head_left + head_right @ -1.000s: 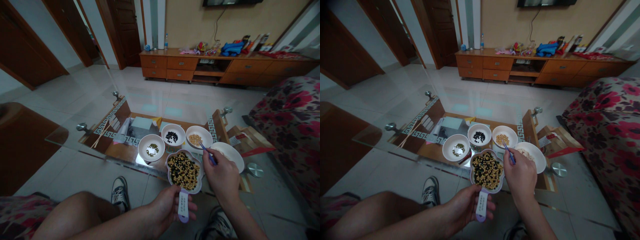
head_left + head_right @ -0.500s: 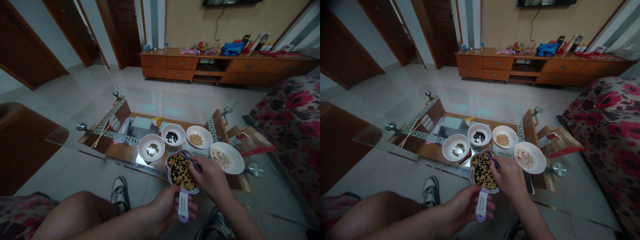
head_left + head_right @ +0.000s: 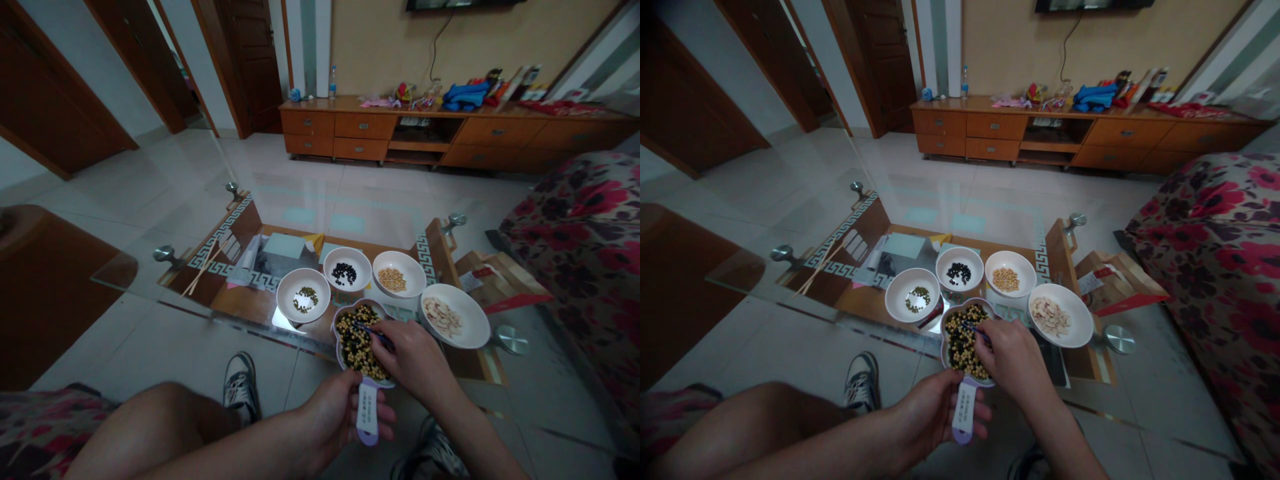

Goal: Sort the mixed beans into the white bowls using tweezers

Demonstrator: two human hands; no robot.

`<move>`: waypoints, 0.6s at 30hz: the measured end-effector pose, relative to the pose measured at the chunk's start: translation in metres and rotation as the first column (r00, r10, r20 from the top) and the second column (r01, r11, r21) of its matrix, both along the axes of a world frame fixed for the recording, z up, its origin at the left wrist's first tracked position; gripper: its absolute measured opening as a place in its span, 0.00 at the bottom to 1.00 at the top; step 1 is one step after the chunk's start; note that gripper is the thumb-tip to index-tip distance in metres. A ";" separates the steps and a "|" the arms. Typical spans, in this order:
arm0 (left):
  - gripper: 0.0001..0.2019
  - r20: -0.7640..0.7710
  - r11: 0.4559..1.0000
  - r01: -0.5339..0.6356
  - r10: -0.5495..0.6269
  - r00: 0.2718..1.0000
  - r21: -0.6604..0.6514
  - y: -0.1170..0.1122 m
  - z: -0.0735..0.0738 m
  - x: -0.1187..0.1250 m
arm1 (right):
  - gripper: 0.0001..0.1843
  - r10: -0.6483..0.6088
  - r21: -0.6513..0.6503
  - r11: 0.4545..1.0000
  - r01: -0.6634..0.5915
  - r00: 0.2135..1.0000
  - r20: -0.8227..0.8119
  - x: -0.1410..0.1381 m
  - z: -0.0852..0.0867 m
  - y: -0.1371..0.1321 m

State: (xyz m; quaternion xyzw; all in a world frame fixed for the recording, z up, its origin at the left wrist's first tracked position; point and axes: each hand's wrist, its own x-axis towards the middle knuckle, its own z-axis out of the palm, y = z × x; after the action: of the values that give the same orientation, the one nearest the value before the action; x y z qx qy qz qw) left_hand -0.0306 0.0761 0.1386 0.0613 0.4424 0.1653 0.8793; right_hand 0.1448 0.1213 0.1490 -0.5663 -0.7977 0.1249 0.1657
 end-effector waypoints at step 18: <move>0.24 0.012 1.000 0.004 -0.004 1.000 0.006 -0.002 -0.002 0.000 | 0.09 0.020 0.020 1.000 -0.021 1.000 0.017 -0.001 -0.001 0.000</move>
State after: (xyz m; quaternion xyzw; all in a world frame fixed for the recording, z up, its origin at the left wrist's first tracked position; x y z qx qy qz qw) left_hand -0.0307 0.0745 0.1367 0.0636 0.4364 0.1654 0.8821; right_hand 0.1440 0.1212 0.1484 -0.5574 -0.8060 0.1140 0.1634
